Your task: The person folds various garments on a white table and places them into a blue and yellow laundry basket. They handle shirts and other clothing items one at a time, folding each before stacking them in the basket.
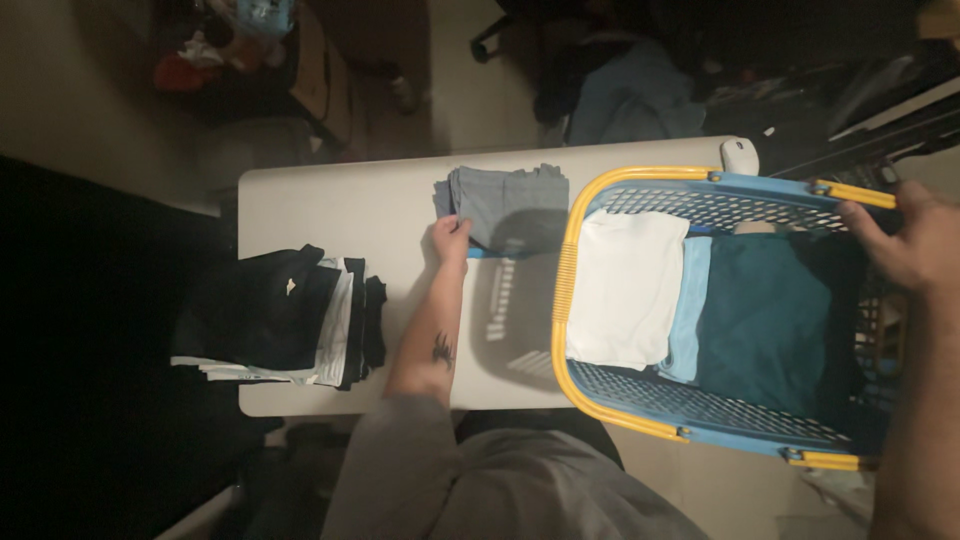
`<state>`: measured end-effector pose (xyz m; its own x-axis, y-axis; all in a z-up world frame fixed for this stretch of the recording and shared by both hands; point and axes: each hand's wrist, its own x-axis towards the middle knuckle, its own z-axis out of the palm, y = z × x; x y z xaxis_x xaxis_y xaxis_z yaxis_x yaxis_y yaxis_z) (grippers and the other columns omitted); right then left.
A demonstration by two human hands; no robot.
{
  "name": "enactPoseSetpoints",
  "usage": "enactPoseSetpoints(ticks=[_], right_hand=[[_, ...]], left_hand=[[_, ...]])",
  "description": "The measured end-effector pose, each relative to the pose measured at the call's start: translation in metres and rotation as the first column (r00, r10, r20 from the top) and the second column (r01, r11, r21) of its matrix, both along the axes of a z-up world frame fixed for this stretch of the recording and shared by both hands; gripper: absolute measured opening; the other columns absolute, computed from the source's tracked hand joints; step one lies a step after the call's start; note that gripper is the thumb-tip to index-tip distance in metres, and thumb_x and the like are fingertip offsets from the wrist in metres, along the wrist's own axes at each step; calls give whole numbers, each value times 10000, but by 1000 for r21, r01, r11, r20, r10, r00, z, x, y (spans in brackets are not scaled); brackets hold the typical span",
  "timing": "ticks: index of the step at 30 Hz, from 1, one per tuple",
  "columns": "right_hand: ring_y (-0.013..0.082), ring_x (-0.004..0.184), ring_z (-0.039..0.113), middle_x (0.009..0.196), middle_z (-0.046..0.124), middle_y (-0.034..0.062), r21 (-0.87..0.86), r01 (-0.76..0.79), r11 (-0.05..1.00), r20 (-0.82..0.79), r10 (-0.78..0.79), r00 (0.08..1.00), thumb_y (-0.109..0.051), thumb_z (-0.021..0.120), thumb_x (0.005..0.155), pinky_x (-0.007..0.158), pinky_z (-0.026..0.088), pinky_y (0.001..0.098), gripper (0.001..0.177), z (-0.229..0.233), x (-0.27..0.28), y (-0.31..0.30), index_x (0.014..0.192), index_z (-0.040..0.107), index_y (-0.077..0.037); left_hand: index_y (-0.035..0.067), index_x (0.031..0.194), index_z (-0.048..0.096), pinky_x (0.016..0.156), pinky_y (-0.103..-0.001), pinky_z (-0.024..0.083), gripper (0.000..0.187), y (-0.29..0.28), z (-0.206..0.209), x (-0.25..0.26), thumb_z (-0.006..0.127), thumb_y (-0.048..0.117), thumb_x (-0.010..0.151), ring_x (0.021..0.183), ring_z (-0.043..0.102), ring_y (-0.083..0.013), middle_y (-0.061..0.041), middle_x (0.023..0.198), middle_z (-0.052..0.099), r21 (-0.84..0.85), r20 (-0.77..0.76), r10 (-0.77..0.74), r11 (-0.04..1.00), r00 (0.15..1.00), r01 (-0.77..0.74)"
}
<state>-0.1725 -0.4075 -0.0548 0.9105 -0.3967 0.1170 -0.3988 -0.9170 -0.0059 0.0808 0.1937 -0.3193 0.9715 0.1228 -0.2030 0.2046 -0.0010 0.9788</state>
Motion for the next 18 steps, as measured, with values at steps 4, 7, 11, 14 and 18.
enactPoseSetpoints(ticks=[4,7,11,14,18], right_hand=[[331,728,691,799,676,196,-132,-18,991,-37,14,999,-640,662,1037,700,551,428,668,14,4,13,835,612,-6],[340,751,717,819,707,191,-199,22,980,-97,-42,994,-710,616,1050,709,565,430,708,28,8,29,868,642,-26],[349,773,742,794,742,183,-227,105,968,-230,-158,960,-769,516,1013,723,572,455,728,49,14,49,930,682,-65],[356,840,747,848,751,166,-238,92,967,-266,-156,951,-791,487,989,754,574,482,740,62,17,56,957,698,-83],[344,886,742,922,749,138,-207,40,978,-208,-84,975,-801,487,1043,808,573,493,762,70,15,60,958,669,-66]], left_hand=[[91,1076,667,719,-308,579,268,7,4,6,747,193,842,856,637,-203,-74,986,643,-285,-553,-131,958,823,-39],[25,1213,648,676,-371,477,370,6,8,23,709,203,894,909,576,-217,-123,1078,621,-183,-423,-221,971,879,156],[119,1406,580,890,-404,518,585,-3,9,42,675,424,916,1148,637,-230,-80,1315,666,-453,-488,-265,891,832,18],[65,1435,539,965,-492,556,704,-7,9,47,699,445,865,1218,652,-315,-143,1350,662,-503,-474,-304,864,826,29],[41,1411,529,991,-520,530,661,-15,13,57,709,382,874,1208,641,-323,-151,1336,646,-310,-497,-230,948,837,76]])
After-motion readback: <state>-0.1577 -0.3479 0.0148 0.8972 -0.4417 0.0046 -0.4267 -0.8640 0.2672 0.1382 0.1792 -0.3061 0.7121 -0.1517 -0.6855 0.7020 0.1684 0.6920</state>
